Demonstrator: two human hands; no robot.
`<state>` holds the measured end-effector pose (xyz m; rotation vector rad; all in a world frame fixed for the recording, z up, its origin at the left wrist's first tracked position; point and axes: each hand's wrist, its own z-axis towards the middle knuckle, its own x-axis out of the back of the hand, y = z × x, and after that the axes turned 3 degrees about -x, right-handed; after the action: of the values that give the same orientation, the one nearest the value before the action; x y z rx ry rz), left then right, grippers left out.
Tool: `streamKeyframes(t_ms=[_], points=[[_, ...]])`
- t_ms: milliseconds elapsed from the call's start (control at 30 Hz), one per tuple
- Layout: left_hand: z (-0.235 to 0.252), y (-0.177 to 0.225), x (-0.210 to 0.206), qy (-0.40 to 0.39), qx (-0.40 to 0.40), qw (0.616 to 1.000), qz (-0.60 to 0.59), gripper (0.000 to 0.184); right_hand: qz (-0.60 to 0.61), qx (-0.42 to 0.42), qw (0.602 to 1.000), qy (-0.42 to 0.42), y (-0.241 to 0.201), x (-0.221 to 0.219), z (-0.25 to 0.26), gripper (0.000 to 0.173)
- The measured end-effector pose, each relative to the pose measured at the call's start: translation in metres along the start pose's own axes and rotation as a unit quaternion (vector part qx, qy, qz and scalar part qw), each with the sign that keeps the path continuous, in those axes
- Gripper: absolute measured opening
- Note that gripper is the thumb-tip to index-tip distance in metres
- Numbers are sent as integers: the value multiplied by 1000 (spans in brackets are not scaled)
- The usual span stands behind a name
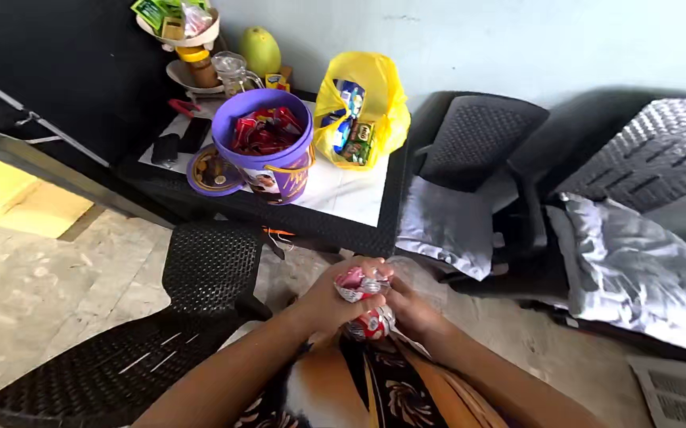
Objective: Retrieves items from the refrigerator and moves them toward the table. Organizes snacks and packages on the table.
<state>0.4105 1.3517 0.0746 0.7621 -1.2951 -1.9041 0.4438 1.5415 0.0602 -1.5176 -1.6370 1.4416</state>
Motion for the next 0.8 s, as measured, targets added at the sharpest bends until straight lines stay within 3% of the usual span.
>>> streamKeyframes(t_ms=[33,100,167,200,267,300,367,467,533,633,700,800], points=[[3,-1,13,33,2,999,-19,32,-19,3,999,-35,-4,2,17,94],[11,-3,51,84,-14,996,-22,28,-44,12,992,-115,-17,8,55,109],[19,0,103,100,-37,993,-45,35,-69,14,990,-119,-31,15,97,115],[24,5,131,104,-39,991,-68,48,-84,16,992,-93,-41,20,119,106],[33,22,180,121,-17,990,-74,70,-119,16,993,19,-64,32,165,67],[34,30,203,124,-7,991,-43,71,-132,9,987,92,-76,36,188,53],[41,47,248,103,-12,992,67,53,-171,0,964,205,-100,51,240,47],[58,70,292,69,-25,988,135,29,-265,-4,923,279,-125,80,307,60],[71,77,308,34,-13,993,111,39,-323,-35,891,318,-132,102,348,74],[86,70,312,3,-13,996,86,44,-381,-161,832,369,-127,120,385,105],[87,65,310,-14,-3,996,85,39,-355,-210,831,374,-111,130,394,119],[81,68,307,-11,7,997,79,37,-277,-179,871,364,-104,140,394,114]])
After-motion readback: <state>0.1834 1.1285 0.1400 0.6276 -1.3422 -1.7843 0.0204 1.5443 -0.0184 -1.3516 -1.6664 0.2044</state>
